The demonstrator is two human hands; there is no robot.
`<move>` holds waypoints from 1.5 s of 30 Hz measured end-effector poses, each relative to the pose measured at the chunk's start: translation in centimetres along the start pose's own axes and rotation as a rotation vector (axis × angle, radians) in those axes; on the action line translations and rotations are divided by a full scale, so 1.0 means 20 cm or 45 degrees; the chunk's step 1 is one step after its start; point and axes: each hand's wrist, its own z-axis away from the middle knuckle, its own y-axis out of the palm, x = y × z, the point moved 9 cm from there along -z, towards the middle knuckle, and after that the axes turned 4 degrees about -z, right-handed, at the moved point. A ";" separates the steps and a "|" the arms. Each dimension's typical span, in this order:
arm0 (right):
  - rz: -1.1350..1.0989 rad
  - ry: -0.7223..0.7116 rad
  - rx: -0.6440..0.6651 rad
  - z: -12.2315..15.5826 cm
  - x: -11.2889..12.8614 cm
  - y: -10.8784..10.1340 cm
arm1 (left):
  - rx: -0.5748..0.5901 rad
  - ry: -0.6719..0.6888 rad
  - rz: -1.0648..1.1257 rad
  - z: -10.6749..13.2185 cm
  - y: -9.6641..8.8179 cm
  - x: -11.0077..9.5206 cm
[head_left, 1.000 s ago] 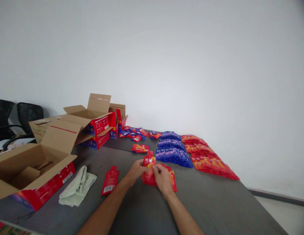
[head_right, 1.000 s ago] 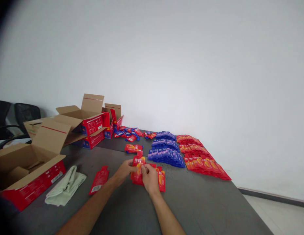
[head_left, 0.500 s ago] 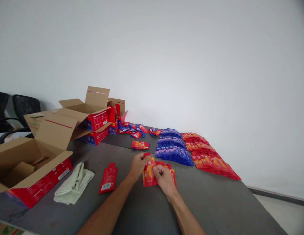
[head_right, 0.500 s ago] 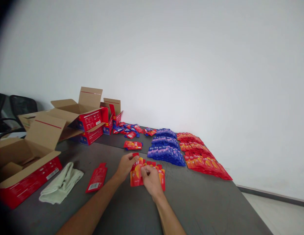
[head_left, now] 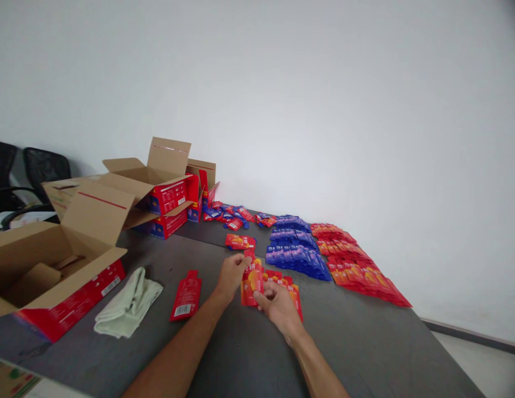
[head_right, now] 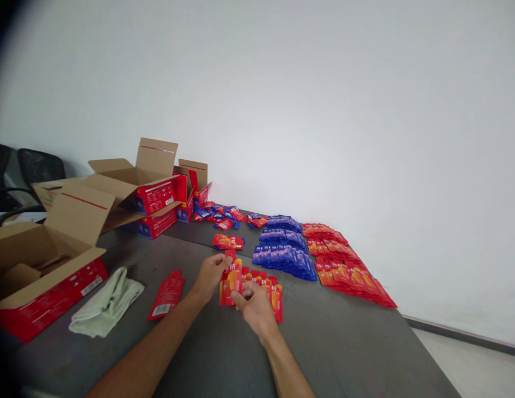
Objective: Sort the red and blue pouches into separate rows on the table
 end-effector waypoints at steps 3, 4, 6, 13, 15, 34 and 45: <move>-0.036 -0.019 0.011 0.01 0.00 0.03 | 0.003 -0.018 0.012 0.02 0.00 -0.01; -0.049 -0.021 -0.013 0.01 0.00 0.02 | 0.008 -0.050 0.029 0.02 0.01 -0.01; -0.089 -0.006 -0.076 0.01 -0.03 0.01 | 0.052 -0.169 0.059 0.04 0.02 0.03; 0.001 0.034 -0.189 -0.03 -0.06 -0.09 | 0.182 -0.294 -0.020 0.04 0.06 0.15; 0.231 -0.053 -0.299 -0.03 -0.02 -0.18 | 0.120 -0.292 -0.135 0.02 0.01 0.20; 1.225 -0.010 0.086 0.03 -0.14 -0.09 | 0.623 0.334 -1.130 0.10 0.15 0.13; 1.259 -0.048 -0.024 0.05 -0.06 -0.07 | 0.419 0.271 -1.405 0.15 0.13 0.08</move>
